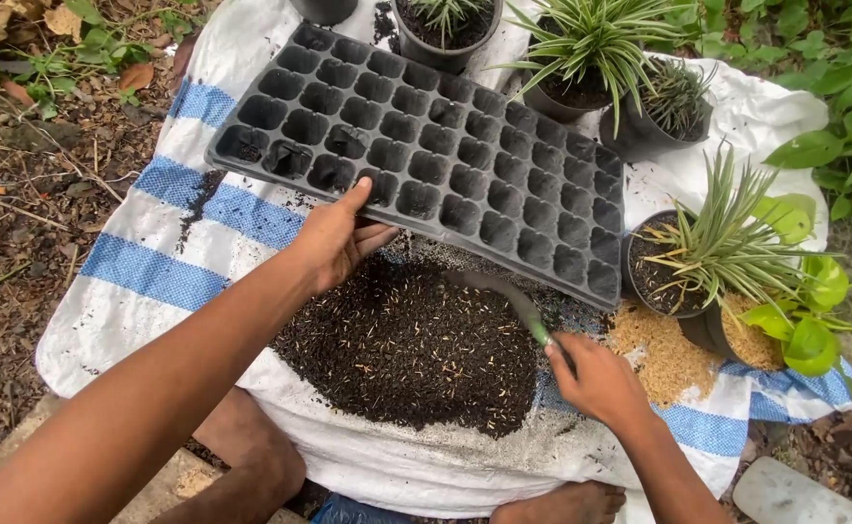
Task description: The person empties soil from a seed tray onto a white sack, mixes the soil with a trowel, and then fills the empty cells of the seed tray with the soil mixture.
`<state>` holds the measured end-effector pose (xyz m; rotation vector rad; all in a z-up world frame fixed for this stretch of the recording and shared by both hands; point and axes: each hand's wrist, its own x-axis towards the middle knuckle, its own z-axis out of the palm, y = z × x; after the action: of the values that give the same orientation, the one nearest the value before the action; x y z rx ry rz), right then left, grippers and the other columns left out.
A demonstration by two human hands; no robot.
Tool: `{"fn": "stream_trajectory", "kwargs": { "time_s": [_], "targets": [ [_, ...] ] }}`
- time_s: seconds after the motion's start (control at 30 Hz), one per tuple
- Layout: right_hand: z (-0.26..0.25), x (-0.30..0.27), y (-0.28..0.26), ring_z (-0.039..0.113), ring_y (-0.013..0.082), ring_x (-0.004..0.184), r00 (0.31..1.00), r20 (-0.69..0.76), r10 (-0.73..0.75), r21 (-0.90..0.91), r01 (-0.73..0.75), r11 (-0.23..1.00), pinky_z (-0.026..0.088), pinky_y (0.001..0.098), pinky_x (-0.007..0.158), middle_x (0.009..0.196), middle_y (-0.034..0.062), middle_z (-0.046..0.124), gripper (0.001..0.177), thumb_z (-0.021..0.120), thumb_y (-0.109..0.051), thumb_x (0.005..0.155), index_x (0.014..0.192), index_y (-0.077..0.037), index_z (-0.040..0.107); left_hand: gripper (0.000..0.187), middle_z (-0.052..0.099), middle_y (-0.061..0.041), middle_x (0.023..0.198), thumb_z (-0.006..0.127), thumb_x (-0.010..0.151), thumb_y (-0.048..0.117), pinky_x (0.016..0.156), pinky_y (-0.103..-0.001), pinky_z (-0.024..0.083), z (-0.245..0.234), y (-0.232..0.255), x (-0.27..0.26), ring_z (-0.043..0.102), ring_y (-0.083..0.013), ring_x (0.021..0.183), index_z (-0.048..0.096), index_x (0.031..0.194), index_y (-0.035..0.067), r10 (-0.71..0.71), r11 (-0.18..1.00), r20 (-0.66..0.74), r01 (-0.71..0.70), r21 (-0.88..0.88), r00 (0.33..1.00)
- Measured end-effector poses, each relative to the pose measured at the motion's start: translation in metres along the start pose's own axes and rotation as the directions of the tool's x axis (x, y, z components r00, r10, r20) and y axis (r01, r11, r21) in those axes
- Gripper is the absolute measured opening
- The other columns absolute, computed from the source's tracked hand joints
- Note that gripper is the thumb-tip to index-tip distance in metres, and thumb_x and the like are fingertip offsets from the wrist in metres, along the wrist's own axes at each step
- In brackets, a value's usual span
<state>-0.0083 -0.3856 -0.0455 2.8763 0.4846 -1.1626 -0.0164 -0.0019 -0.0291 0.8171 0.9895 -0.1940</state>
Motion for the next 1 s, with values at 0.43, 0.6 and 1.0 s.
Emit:
{"fn": "stream_trajectory", "kwargs": {
  "time_s": [0.43, 0.6, 1.0],
  "targets": [
    [0.083, -0.042, 0.056, 0.068, 0.021, 0.09, 0.692, -0.539, -0.48, -0.363, 0.323, 0.874, 0.055, 0.0321, 0.073, 0.095, 0.0006, 0.062, 0.029, 0.058, -0.036, 0.097, 0.115, -0.014, 0.062, 0.07, 0.054, -0.038, 0.133, 0.062, 0.1, 0.032, 0.098, -0.049, 0.058, -0.02, -0.037, 0.021, 0.066, -0.0455, 0.118, 0.034, 0.143, -0.015, -0.014, 0.996, -0.067, 0.008, -0.089, 0.998],
    [0.071, -0.014, 0.013, 0.07, 0.0199, 0.089, 0.801, -0.54, -0.258, -0.196, 0.179, 0.964, 0.058, 0.0341, 0.066, 0.094, 0.0001, 0.062, 0.032, 0.05, -0.041, 0.103, 0.117, -0.015, 0.061, 0.072, 0.058, -0.034, 0.128, 0.064, 0.096, 0.038, 0.096, -0.042, 0.061, 0.0, -0.007, -0.005, 0.068, -0.0418, 0.117, 0.038, 0.142, -0.011, 0.006, 0.999, -0.011, -0.007, -0.043, 1.0],
    [0.011, 0.029, -0.07, 0.075, 0.0277, 0.097, 0.976, -0.097, -0.196, -0.032, 0.193, 0.981, 0.062, 0.0413, 0.077, 0.113, 0.0109, 0.072, 0.046, 0.041, -0.046, 0.104, 0.131, -0.017, 0.062, 0.065, 0.059, -0.027, 0.127, 0.065, 0.094, 0.034, 0.101, -0.042, 0.057, -0.02, -0.002, 0.009, 0.066, -0.038, 0.122, 0.043, 0.14, -0.007, -0.058, 0.997, 0.091, 0.062, -0.038, 0.994]
  ]
}}
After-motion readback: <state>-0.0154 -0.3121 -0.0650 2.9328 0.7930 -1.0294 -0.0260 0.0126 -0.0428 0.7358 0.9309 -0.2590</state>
